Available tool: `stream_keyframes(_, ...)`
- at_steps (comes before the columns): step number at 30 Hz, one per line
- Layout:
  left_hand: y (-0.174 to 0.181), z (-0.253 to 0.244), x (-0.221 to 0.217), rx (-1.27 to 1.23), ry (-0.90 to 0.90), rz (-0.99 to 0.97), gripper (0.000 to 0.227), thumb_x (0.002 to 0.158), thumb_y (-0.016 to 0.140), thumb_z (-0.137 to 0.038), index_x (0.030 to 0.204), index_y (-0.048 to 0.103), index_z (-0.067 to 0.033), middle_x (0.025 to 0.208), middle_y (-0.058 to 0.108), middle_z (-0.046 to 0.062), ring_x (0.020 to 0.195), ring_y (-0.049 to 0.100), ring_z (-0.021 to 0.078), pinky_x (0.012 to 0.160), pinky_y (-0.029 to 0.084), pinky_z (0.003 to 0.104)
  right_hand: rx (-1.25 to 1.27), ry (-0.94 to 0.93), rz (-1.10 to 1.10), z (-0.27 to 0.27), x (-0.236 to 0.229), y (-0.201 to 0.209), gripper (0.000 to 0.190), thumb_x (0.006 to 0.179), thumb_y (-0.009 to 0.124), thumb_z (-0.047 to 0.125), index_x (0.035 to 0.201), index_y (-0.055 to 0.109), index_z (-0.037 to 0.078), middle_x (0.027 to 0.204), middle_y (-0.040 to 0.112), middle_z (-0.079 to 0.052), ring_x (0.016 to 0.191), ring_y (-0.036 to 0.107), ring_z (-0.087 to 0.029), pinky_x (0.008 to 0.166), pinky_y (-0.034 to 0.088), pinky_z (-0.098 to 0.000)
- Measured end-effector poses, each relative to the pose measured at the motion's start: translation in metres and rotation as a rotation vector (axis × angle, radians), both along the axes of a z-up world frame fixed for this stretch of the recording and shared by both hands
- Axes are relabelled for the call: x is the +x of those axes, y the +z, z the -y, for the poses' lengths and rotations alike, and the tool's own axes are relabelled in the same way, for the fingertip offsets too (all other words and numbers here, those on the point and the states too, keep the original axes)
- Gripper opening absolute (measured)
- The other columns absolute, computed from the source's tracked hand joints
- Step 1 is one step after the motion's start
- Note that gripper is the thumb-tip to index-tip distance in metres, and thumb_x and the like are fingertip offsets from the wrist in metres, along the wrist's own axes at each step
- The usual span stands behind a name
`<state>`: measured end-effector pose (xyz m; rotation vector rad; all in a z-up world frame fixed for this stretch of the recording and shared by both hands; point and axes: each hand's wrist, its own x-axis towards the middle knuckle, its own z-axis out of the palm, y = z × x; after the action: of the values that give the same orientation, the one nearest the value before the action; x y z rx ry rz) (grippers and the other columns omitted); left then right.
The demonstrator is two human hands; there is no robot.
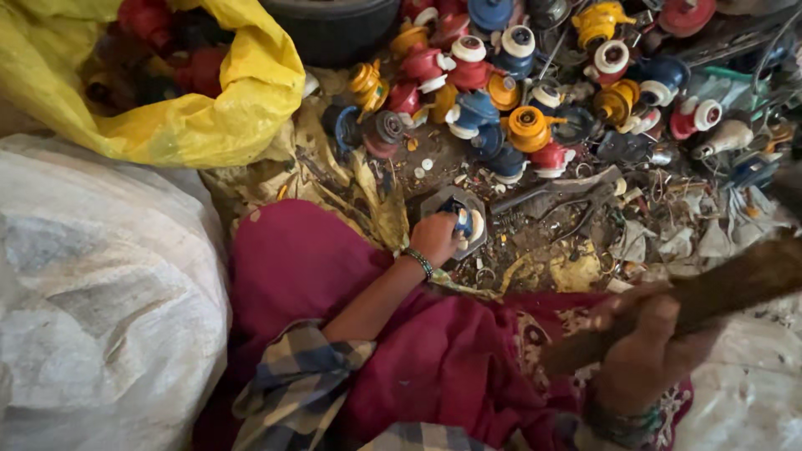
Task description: The person sits on the floor and uses a hammer and metal block to strike and shape a blue suspension component. They repeatedly reposition the part and strike it to adjust its form.
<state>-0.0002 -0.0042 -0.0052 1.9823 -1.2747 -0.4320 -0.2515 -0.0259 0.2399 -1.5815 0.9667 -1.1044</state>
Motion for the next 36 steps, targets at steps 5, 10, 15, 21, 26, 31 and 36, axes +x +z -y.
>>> stream_keyframes(5, -0.012, 0.003, -0.002, 0.048, -0.011, -0.009, 0.02, 0.082, 0.073, -0.02, 0.093, 0.069, -0.0045, 0.092, 0.07, 0.019, 0.086, 0.069, 0.0399, 0.076, 0.056, 0.053, 0.017, 0.113, -0.674, 0.007, 0.032, -0.075, 0.033, 0.111, 0.055, 0.027, 0.114, 0.056, -0.005, 0.082, 0.063, -0.013, 0.063, 0.063, -0.021, 0.054, 0.053, -0.0353)
stream_keyframes(10, -0.019, 0.01, 0.0, 0.047, -0.039, -0.006, 0.016, 0.08, 0.072, -0.018, 0.092, 0.074, -0.0086, 0.094, 0.072, 0.018, 0.087, 0.069, 0.0406, 0.076, 0.055, 0.054, 0.317, 0.055, -0.553, 0.008, 0.018, -0.063, 0.037, 0.113, 0.055, 0.03, 0.115, 0.056, -0.007, 0.085, 0.064, -0.015, 0.067, 0.064, -0.021, 0.056, 0.053, -0.035)
stream_keyframes(15, -0.01, 0.013, 0.003, 0.018, -0.024, 0.023, 0.023, 0.08, 0.075, -0.024, 0.094, 0.071, -0.0067, 0.092, 0.071, 0.019, 0.085, 0.07, 0.0387, 0.075, 0.056, 0.052, 0.175, -0.007, -0.25, 0.021, -0.026, 0.004, 0.04, 0.113, 0.055, 0.032, 0.116, 0.057, -0.008, 0.086, 0.065, -0.016, 0.069, 0.064, -0.021, 0.058, 0.053, -0.0348)
stream_keyframes(21, -0.011, 0.007, 0.002, -0.008, 0.01, 0.029, 0.02, 0.078, 0.076, -0.023, 0.087, 0.07, -0.0063, 0.087, 0.071, 0.018, 0.082, 0.07, 0.0393, 0.074, 0.055, 0.053, -0.002, 0.087, -0.449, 0.023, 0.006, -0.033, 0.036, 0.108, 0.057, 0.032, 0.114, 0.057, -0.004, 0.08, 0.065, -0.013, 0.063, 0.063, -0.02, 0.053, 0.051, -0.0352)
stream_keyframes(26, -0.031, 0.019, -0.013, 0.077, -0.026, 0.075, 0.015, 0.083, 0.071, -0.022, 0.087, 0.072, -0.0068, 0.089, 0.071, 0.019, 0.082, 0.071, 0.0381, 0.074, 0.056, 0.052, 0.167, 0.2, -0.799, 0.004, 0.037, -0.1, 0.034, 0.104, 0.059, 0.031, 0.113, 0.057, -0.001, 0.075, 0.065, -0.011, 0.058, 0.061, -0.019, 0.049, 0.05, -0.0355)
stream_keyframes(31, -0.026, 0.016, -0.005, 0.064, -0.05, 0.084, 0.015, 0.085, 0.068, -0.02, 0.09, 0.074, -0.0079, 0.089, 0.072, 0.018, 0.083, 0.071, 0.0377, 0.076, 0.056, 0.052, 0.283, 0.17, -0.668, 0.007, 0.041, -0.076, 0.032, 0.099, 0.061, 0.031, 0.111, 0.057, 0.002, 0.07, 0.065, -0.009, 0.053, 0.06, -0.018, 0.045, 0.049, -0.0358)
stream_keyframes(36, 0.006, 0.002, -0.006, 0.061, -0.031, 0.01, 0.021, 0.084, 0.072, -0.022, 0.093, 0.07, -0.0037, 0.09, 0.071, 0.019, 0.083, 0.07, 0.0379, 0.074, 0.056, 0.051, 0.159, 0.091, -0.433, 0.008, 0.034, -0.015, 0.023, 0.105, 0.052, 0.024, 0.109, 0.053, 0.001, 0.072, 0.063, -0.005, 0.054, 0.06, -0.015, 0.047, 0.05, -0.0326)
